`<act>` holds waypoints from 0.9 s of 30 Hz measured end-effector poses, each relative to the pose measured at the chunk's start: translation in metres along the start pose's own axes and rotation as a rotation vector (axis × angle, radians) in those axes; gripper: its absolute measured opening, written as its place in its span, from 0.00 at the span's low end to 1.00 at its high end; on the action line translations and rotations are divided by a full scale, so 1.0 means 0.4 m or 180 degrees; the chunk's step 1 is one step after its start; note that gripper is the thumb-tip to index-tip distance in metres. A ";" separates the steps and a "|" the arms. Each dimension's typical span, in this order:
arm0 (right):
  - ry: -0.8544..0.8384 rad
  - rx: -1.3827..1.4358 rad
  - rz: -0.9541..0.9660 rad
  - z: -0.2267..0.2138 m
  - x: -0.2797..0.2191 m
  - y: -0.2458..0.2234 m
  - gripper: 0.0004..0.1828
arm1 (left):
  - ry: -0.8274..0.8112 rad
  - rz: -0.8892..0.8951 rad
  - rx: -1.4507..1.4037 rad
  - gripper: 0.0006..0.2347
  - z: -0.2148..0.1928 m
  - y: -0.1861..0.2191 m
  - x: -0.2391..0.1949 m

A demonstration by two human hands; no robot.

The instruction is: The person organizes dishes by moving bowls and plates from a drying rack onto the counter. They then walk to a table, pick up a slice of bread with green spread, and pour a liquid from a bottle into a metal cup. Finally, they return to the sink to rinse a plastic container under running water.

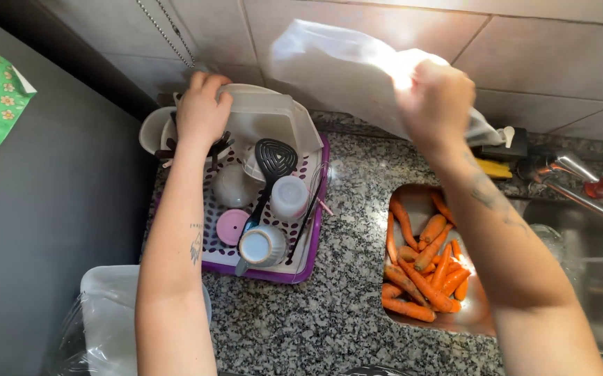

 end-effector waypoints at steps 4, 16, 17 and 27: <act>-0.0183 0.0814 -0.0206 0.142 0.074 -0.201 0.06 | 0.0247 0.0278 0.0111 0.14 -0.036 0.043 -0.026; 0.0271 0.1677 -0.0586 -0.197 -0.403 -0.150 0.20 | 0.1044 0.0690 0.0596 0.08 -0.154 0.135 -0.095; -0.0050 0.1841 -0.0322 -0.201 -0.499 -0.090 0.16 | 0.1210 0.0766 0.0607 0.07 -0.176 0.167 -0.108; -0.0797 0.0125 0.1847 -0.622 -1.123 0.455 0.10 | 0.0090 0.2301 -0.0865 0.05 -0.248 0.837 -0.558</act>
Point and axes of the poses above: each hand's wrist, its own x-axis towards the middle knuckle, its own z-axis out of the palm, y = z × x, the point moved 10 cm from there along x, towards the middle knuckle, and after that the axes turned 13 degrees about y, right-handed, at the moved point
